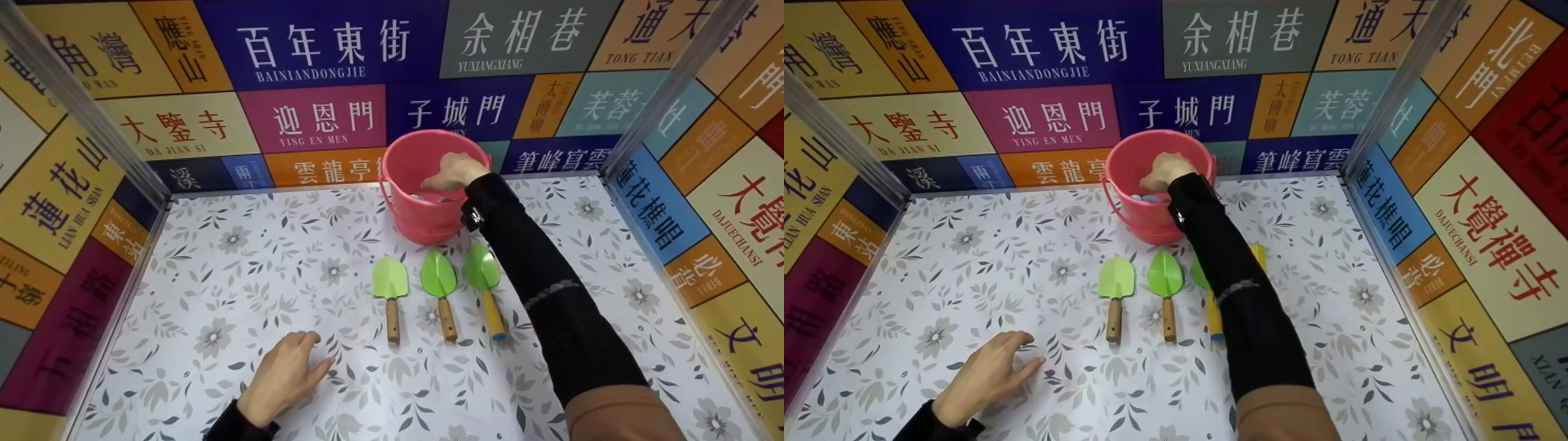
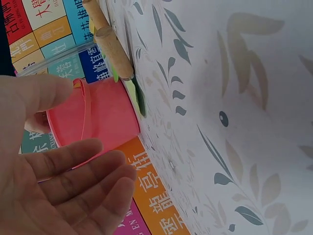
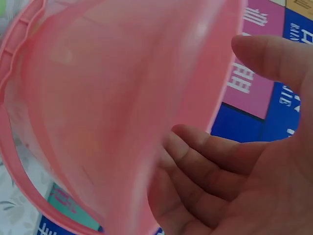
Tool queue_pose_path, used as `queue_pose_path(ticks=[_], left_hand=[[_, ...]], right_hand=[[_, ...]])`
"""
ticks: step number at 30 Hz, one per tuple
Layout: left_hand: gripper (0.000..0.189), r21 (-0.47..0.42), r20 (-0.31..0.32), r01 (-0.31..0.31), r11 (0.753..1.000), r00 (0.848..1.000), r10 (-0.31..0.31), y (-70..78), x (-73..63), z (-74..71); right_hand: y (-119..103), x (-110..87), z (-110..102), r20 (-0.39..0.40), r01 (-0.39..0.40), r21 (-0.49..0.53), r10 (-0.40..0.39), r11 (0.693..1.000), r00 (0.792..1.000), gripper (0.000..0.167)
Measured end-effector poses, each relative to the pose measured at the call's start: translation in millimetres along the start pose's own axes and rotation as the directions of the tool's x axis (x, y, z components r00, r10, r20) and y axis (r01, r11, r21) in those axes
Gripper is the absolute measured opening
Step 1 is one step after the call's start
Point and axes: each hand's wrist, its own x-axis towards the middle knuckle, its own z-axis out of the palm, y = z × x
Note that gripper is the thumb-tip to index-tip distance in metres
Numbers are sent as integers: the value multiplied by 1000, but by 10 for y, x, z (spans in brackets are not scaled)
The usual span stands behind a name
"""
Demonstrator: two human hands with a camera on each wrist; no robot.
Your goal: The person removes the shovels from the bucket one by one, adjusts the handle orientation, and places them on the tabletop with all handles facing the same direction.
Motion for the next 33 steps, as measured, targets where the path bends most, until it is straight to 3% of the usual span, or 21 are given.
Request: queue_pose_path(ticks=[5, 12, 21, 33], left_hand=[[31, -16, -1, 3, 1000, 1000, -3, -7, -19, -6], [31, -19, 1, 9, 1000, 1000, -9, -46, -36, 0], [30, 5, -12, 12, 1000, 1000, -12, -112, -44, 26], [30, 10, 41, 50, 999, 998, -50, -119, -21, 35]], right_hand=[[-38, 69, 118, 14, -32, 27, 32, 999, 999, 44], [-52, 127, 183, 87, -107, 105, 99, 989, 991, 47], [-114, 168, 251, 40, -53, 123, 48, 991, 998, 43], [-150, 205, 294, 18, -29, 95, 27, 995, 999, 47]])
